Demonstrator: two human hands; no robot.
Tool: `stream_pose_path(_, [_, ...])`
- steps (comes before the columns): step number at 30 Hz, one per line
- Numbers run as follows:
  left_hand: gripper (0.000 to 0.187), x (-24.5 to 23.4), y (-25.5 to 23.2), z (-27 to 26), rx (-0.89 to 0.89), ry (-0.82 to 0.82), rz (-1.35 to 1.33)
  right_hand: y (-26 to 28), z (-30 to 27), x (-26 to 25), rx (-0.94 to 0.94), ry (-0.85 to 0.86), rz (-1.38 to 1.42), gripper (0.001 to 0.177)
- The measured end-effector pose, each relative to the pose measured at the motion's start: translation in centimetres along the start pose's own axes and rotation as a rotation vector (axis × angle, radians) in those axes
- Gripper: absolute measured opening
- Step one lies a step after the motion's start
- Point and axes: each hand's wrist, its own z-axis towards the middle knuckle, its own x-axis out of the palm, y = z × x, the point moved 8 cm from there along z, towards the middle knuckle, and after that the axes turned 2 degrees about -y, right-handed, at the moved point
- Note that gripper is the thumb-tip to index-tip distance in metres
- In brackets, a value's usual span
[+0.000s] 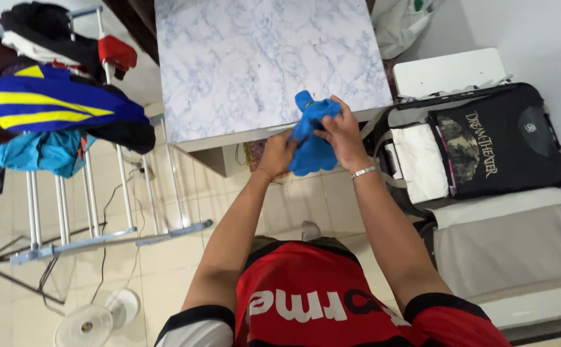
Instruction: The person folds blue and black t-shirts on a table and places them into an open suitcase.
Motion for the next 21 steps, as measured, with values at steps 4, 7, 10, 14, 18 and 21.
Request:
stream_pose_path(4, [0.024, -5.0, 1.9, 0.0, -0.108, -0.103, -0.178, 0.1, -0.9, 1.3, -0.287, 0.075, -0.403, 0.074])
stream_pose_path(7, [0.024, -9.9, 1.3, -1.1, -0.235, -0.095, -0.153, -0.6, -2.7, 1.8, -0.461, -0.185, -0.688, 0.043])
stream_pose_path(10, [0.031, -14.2, 0.1, -3.6, -0.22, 0.051, -0.042, -2.1, -3.7, 2.4, -0.245, -0.445, -0.875, 0.016])
stream_pose_path(14, [0.033, -18.1, 0.3, -5.8, 0.017, 0.102, 0.004, -0.8, -6.2, 7.8, -0.659, -0.428, -1.253, 0.013])
stream_pose_path(18, [0.025, -21.9, 2.5, -7.5, 0.121, -0.021, 0.013, -0.6, -8.9, 11.4, -0.951, -0.425, -1.322, 0.016])
stream_pose_path(21, [0.023, -23.2, 4.4, -8.6, 0.076, -0.018, -0.023, -3.6, -7.3, 8.4, -0.253, -0.439, -1.045, 0.023])
